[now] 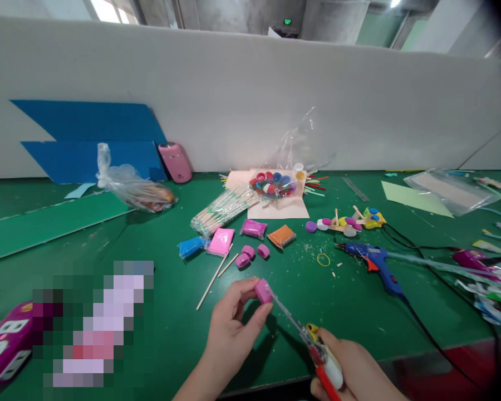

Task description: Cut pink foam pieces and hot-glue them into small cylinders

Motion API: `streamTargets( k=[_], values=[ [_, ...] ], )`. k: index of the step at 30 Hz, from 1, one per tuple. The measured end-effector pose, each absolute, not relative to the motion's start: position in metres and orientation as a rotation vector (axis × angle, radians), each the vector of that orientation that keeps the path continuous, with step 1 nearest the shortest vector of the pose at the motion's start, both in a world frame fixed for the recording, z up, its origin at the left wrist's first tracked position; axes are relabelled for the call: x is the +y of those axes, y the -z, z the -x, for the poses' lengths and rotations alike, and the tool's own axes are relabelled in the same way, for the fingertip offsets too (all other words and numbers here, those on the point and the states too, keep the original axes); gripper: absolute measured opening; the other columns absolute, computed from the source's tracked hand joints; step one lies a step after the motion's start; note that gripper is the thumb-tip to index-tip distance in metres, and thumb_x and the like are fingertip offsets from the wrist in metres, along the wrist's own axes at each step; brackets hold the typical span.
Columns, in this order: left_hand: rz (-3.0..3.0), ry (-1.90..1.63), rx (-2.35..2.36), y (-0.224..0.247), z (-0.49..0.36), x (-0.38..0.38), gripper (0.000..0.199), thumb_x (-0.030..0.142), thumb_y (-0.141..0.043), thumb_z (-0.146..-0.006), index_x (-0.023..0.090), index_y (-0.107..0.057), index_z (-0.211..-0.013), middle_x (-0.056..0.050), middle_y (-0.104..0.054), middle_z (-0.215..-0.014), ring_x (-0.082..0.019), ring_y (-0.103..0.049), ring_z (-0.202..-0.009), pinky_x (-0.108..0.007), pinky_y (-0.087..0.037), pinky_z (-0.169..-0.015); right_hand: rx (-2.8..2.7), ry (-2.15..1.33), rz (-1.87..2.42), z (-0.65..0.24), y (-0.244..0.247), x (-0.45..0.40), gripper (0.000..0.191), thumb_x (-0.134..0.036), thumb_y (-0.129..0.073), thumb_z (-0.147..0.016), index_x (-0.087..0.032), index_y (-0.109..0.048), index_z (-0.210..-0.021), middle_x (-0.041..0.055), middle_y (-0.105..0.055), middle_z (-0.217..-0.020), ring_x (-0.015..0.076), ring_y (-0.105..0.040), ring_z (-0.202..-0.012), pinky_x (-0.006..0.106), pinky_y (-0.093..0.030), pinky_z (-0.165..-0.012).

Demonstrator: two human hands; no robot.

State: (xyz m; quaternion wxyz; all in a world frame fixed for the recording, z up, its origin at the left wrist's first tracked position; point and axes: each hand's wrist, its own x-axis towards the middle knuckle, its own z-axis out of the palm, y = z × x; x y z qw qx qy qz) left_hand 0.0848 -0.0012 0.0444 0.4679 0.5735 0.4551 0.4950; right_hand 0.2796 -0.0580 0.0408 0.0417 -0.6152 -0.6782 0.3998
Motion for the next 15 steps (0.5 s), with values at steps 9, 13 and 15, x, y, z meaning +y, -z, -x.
streamTargets(
  k=[9, 13, 15],
  values=[
    [-1.154, -1.127, 1.07, -0.058, -0.086, 0.004, 0.021, 0.017, -0.062, -0.067, 0.017, -0.055, -0.087, -0.001, -0.062, -0.075, -0.013, -0.061, -0.069, -0.023, -0.05, -0.065, -2.124, -1.077, 1.959, -0.278, -0.054, -0.054, 0.019, -0.029, -0.058, -0.058, -0.021, -0.046, -0.069, -0.0013, -0.056, -0.055, 0.0143, -0.049, -0.047, 0.02, -0.029, -0.045],
    [-1.16, -1.161, 1.091, -0.056, -0.089, 0.002, 0.02, 0.017, -0.062, -0.067, 0.017, -0.055, -0.086, -0.001, -0.063, -0.074, -0.013, -0.061, -0.069, -0.022, -0.05, -0.065, -2.107, -1.113, 1.955, -0.275, -0.057, -0.054, 0.016, -0.024, -0.055, -0.059, -0.02, -0.046, -0.071, -0.0014, -0.057, -0.057, 0.0142, -0.051, -0.049, 0.02, -0.03, -0.045],
    [-1.178, -1.18, 1.095, -0.054, -0.091, 0.0, 0.02, 0.017, -0.061, -0.068, 0.017, -0.055, -0.087, -0.002, -0.063, -0.078, -0.013, -0.061, -0.073, -0.023, -0.049, -0.068, -2.09, -1.143, 1.947, -0.274, -0.058, -0.056, 0.017, -0.023, -0.054, -0.06, -0.021, -0.047, -0.075, -0.0026, -0.057, -0.057, 0.0137, -0.052, -0.05, 0.019, -0.03, -0.045]
  ],
)
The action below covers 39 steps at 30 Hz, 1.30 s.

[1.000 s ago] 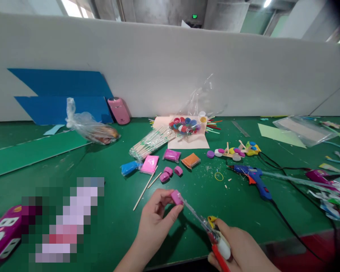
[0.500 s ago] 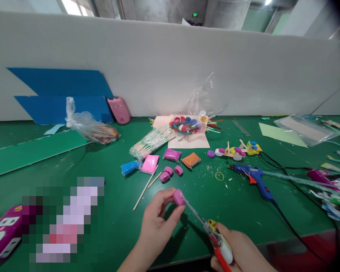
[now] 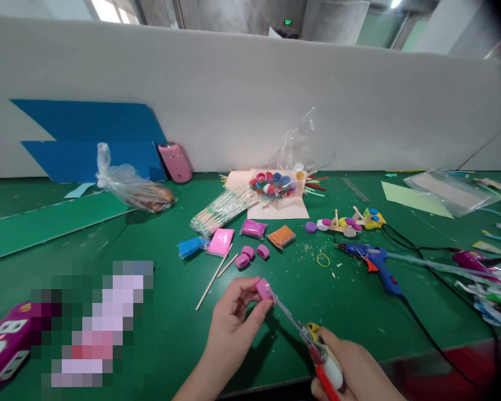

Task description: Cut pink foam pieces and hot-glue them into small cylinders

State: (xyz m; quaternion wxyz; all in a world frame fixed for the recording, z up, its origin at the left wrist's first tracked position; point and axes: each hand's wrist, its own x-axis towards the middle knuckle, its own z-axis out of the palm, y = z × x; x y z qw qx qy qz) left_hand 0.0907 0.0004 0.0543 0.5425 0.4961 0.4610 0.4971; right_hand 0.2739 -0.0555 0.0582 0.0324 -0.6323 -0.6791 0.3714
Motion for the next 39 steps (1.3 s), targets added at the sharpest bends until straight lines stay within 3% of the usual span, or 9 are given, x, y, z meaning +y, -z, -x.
streamTargets(
  k=[6, 16, 19, 27, 39],
  values=[
    [-1.212, -1.208, 1.07, -0.049, -0.093, -0.002, 0.02, 0.016, -0.059, -0.07, 0.018, -0.054, -0.09, -0.004, -0.063, -0.085, -0.015, -0.06, -0.079, -0.026, -0.049, -0.073, -2.047, -1.199, 1.928, -0.276, -0.054, -0.056, 0.021, -0.026, -0.055, -0.063, -0.021, -0.048, -0.082, -0.0032, -0.058, -0.057, 0.0145, -0.056, -0.053, 0.019, -0.031, -0.047],
    [-1.123, -1.177, 1.102, -0.05, -0.096, -0.001, 0.021, 0.021, -0.059, -0.07, 0.016, -0.052, -0.089, -0.007, -0.063, -0.089, -0.018, -0.062, -0.08, -0.032, -0.049, -0.075, -1.764, -1.624, 1.863, -0.278, -0.039, -0.057, 0.026, -0.031, -0.054, -0.068, -0.021, -0.05, -0.092, -0.0033, -0.061, -0.058, 0.0146, -0.059, -0.053, 0.018, -0.034, -0.044],
    [-1.105, -1.172, 1.098, -0.051, -0.095, 0.001, 0.021, 0.021, -0.06, -0.069, 0.016, -0.053, -0.088, -0.006, -0.064, -0.086, -0.017, -0.062, -0.078, -0.031, -0.049, -0.074, -1.804, -1.568, 1.925, -0.277, -0.041, -0.056, 0.033, -0.03, -0.058, -0.064, -0.02, -0.051, -0.095, -0.0027, -0.062, -0.059, 0.0154, -0.058, -0.054, 0.019, -0.035, -0.046],
    [-1.166, -1.109, 1.113, -0.059, -0.088, 0.008, 0.023, 0.02, -0.059, -0.07, 0.016, -0.055, -0.092, -0.004, -0.063, -0.079, -0.015, -0.06, -0.074, -0.026, -0.049, -0.07, -1.95, -1.302, 1.993, -0.276, -0.041, -0.054, 0.026, -0.029, -0.06, -0.06, -0.022, -0.052, -0.084, -0.0013, -0.064, -0.064, 0.018, -0.06, -0.058, 0.021, -0.036, -0.049],
    [-1.356, -1.301, 1.111, -0.048, -0.089, 0.004, 0.027, 0.012, -0.061, -0.066, 0.019, -0.058, -0.093, -0.003, -0.063, -0.08, -0.015, -0.06, -0.075, -0.025, -0.049, -0.072, -1.892, -1.423, 1.94, -0.275, -0.029, -0.055, 0.026, -0.041, -0.058, -0.064, -0.022, -0.055, -0.082, -0.0016, -0.063, -0.057, 0.0176, -0.059, -0.054, 0.02, -0.035, -0.046]
  ],
)
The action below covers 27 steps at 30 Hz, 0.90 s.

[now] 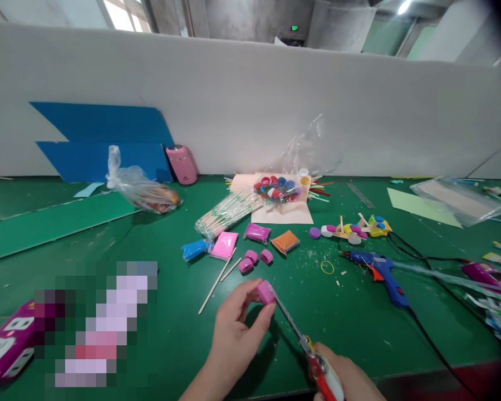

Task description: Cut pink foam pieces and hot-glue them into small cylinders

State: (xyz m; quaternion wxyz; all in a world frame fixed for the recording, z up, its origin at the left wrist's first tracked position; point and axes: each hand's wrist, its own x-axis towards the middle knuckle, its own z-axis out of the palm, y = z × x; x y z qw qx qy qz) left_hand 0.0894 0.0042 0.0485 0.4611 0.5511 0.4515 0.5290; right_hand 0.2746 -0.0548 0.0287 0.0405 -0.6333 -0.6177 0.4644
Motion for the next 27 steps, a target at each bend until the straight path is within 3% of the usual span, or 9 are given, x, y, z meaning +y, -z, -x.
streamTargets(
  k=[9, 17, 27],
  values=[
    [-1.419, -1.313, 1.054, -0.047, -0.088, 0.004, 0.035, 0.008, -0.061, -0.066, 0.022, -0.057, -0.098, -0.003, -0.064, -0.086, -0.016, -0.062, -0.078, -0.026, -0.05, -0.074, -1.88, -1.428, 1.955, -0.283, -0.005, -0.061, 0.032, -0.041, -0.06, -0.062, -0.022, -0.054, -0.088, -0.0015, -0.061, -0.057, 0.0194, -0.06, -0.058, 0.021, -0.036, -0.048],
    [-1.541, -1.306, 1.102, -0.047, -0.085, 0.004, 0.036, 0.009, -0.061, -0.065, 0.02, -0.058, -0.099, -0.005, -0.066, -0.087, -0.017, -0.063, -0.078, -0.025, -0.051, -0.073, -1.879, -1.323, 2.035, -0.276, -0.013, -0.067, 0.032, -0.037, -0.059, -0.063, -0.022, -0.052, -0.09, -0.0008, -0.06, -0.063, 0.019, -0.058, -0.061, 0.021, -0.035, -0.051],
    [-1.835, -1.234, 1.113, -0.034, -0.079, 0.005, 0.041, 0.01, -0.058, -0.07, 0.023, -0.049, -0.107, -0.004, -0.061, -0.096, -0.015, -0.062, -0.082, -0.027, -0.05, -0.075, -1.921, -1.552, 1.995, -0.279, -0.01, -0.063, 0.033, -0.034, -0.058, -0.063, -0.021, -0.052, -0.092, -0.0015, -0.061, -0.067, 0.0175, -0.056, -0.064, 0.02, -0.034, -0.052]
  ],
)
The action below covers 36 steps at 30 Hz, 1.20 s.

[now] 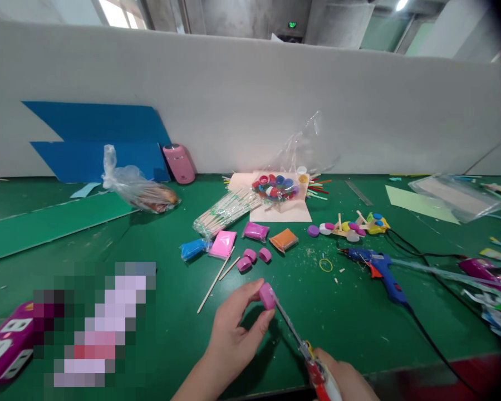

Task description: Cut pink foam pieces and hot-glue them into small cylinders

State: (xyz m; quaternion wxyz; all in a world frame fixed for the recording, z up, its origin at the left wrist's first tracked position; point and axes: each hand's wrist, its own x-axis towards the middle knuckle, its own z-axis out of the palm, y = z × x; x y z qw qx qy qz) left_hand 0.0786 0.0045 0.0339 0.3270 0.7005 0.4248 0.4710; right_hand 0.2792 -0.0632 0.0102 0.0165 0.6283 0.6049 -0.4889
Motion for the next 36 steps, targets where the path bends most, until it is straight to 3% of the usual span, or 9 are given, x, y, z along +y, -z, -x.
streamTargets(
  k=[5, 11, 17, 29, 36],
  values=[
    [-1.606, -1.128, 1.1, -0.043, -0.079, 0.006, 0.038, 0.014, -0.059, -0.07, 0.02, -0.051, -0.106, -0.005, -0.061, -0.099, -0.015, -0.059, -0.088, -0.027, -0.047, -0.081, 1.841, 1.465, -2.039, -0.276, -0.014, -0.063, 0.037, -0.035, -0.057, -0.063, -0.02, -0.053, -0.097, 0.0005, -0.063, -0.066, 0.0205, -0.058, -0.069, 0.021, -0.035, -0.054],
    [-1.268, -1.052, 1.062, -0.052, -0.083, 0.007, 0.027, 0.022, -0.058, -0.072, 0.014, -0.055, -0.097, -0.004, -0.063, -0.079, -0.014, -0.06, -0.071, -0.025, -0.051, -0.068, 1.887, 1.278, -2.171, -0.272, -0.023, -0.066, 0.042, -0.039, -0.057, -0.063, -0.021, -0.052, -0.101, 0.0013, -0.064, -0.066, 0.023, -0.061, -0.071, 0.024, -0.037, -0.057],
    [-1.209, -1.129, 1.082, -0.053, -0.09, 0.003, 0.028, 0.021, -0.059, -0.07, 0.012, -0.056, -0.096, -0.006, -0.064, -0.082, -0.015, -0.059, -0.076, -0.025, -0.049, -0.072, 1.903, 1.195, -2.199, -0.269, -0.017, -0.065, 0.047, -0.04, -0.058, -0.06, -0.02, -0.052, -0.103, 0.003, -0.066, -0.068, 0.0254, -0.061, -0.07, 0.025, -0.038, -0.056],
    [-1.124, -1.159, 1.055, -0.045, -0.094, 0.0, 0.031, 0.022, -0.058, -0.071, 0.013, -0.055, -0.1, -0.007, -0.063, -0.086, -0.019, -0.06, -0.08, -0.035, -0.049, -0.076, 1.82, 1.451, -2.088, -0.272, -0.015, -0.065, 0.039, -0.038, -0.057, -0.064, -0.021, -0.053, -0.099, 0.0008, -0.066, -0.068, 0.0199, -0.061, -0.068, 0.021, -0.038, -0.055],
    [-1.219, -1.192, 1.067, -0.048, -0.093, 0.002, 0.032, 0.019, -0.059, -0.07, 0.014, -0.056, -0.102, -0.008, -0.064, -0.089, -0.02, -0.062, -0.082, -0.034, -0.05, -0.077, 1.791, 1.502, -2.165, -0.269, -0.019, -0.064, 0.038, -0.039, -0.056, -0.066, -0.02, -0.053, -0.098, 0.0006, -0.064, -0.068, 0.0186, -0.06, -0.065, 0.021, -0.038, -0.054]
  ],
)
